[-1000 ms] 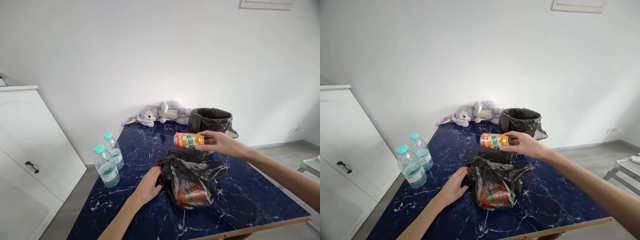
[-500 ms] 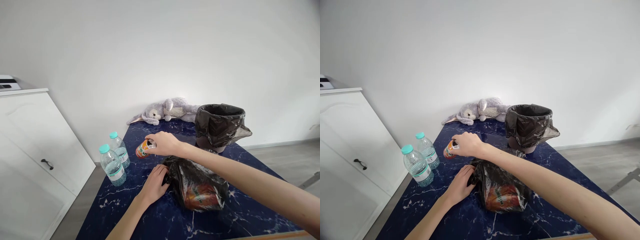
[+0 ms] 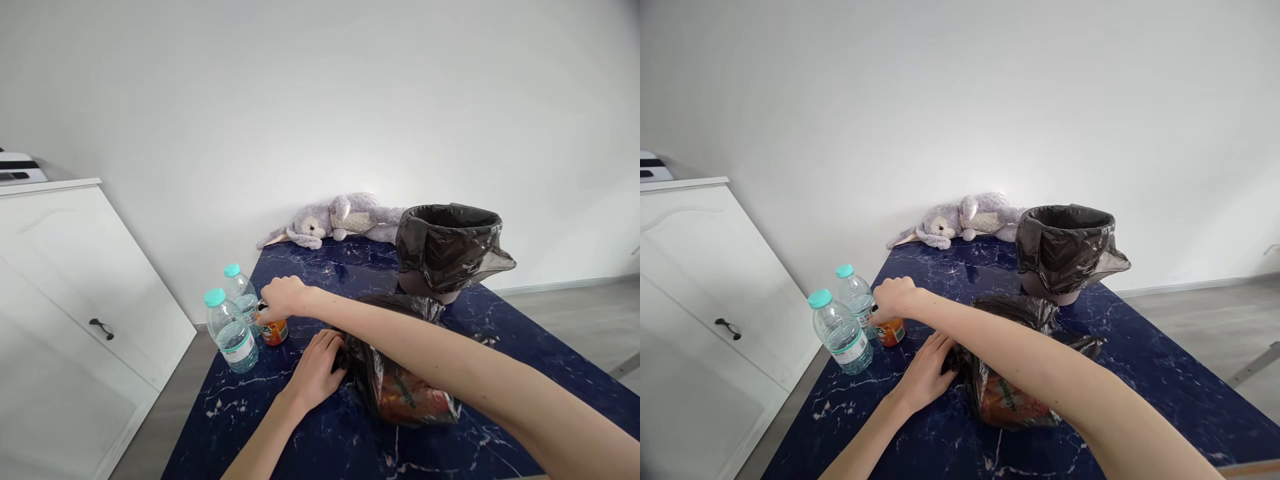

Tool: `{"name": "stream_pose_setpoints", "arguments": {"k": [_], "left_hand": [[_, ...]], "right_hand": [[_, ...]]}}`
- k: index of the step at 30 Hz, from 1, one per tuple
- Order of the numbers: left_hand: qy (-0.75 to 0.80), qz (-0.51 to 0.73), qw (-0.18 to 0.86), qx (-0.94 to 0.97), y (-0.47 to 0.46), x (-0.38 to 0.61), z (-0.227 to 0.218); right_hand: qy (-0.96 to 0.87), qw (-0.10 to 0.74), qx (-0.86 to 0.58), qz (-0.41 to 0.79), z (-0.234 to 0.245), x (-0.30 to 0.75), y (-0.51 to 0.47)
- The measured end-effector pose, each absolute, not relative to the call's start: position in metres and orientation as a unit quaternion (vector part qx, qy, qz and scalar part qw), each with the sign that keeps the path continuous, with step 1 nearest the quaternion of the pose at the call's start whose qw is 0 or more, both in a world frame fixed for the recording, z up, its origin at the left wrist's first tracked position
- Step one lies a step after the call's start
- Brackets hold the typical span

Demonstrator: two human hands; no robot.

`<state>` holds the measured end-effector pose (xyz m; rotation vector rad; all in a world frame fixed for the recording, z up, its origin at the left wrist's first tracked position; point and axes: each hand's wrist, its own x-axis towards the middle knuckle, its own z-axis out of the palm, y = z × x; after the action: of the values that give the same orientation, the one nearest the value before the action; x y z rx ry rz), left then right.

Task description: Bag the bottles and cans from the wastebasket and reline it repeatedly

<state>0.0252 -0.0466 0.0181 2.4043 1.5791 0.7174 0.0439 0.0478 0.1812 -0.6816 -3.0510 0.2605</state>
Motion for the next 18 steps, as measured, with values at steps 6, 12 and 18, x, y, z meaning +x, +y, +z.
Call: {"name": "stream_pose_setpoints", "arguments": {"k": [6, 12, 18], "left_hand": [[0.531, 0.248, 0.077, 0.806, -0.046, 0.024, 0.017], [0.532, 0.262, 0.056, 0.804, -0.046, 0.024, 0.014], [0.550, 0.306, 0.020, 0.777, -0.042, 0.024, 0.012]], "right_hand": [[-0.968, 0.043, -0.225, 0.103, 0.184, 0.065, 0.046], [-0.957, 0.126, -0.237, 0.112, 0.187, 0.163, 0.052], [-0.936, 0.090, -0.326, 0.100, 0.163, 0.277, 0.060]]}}
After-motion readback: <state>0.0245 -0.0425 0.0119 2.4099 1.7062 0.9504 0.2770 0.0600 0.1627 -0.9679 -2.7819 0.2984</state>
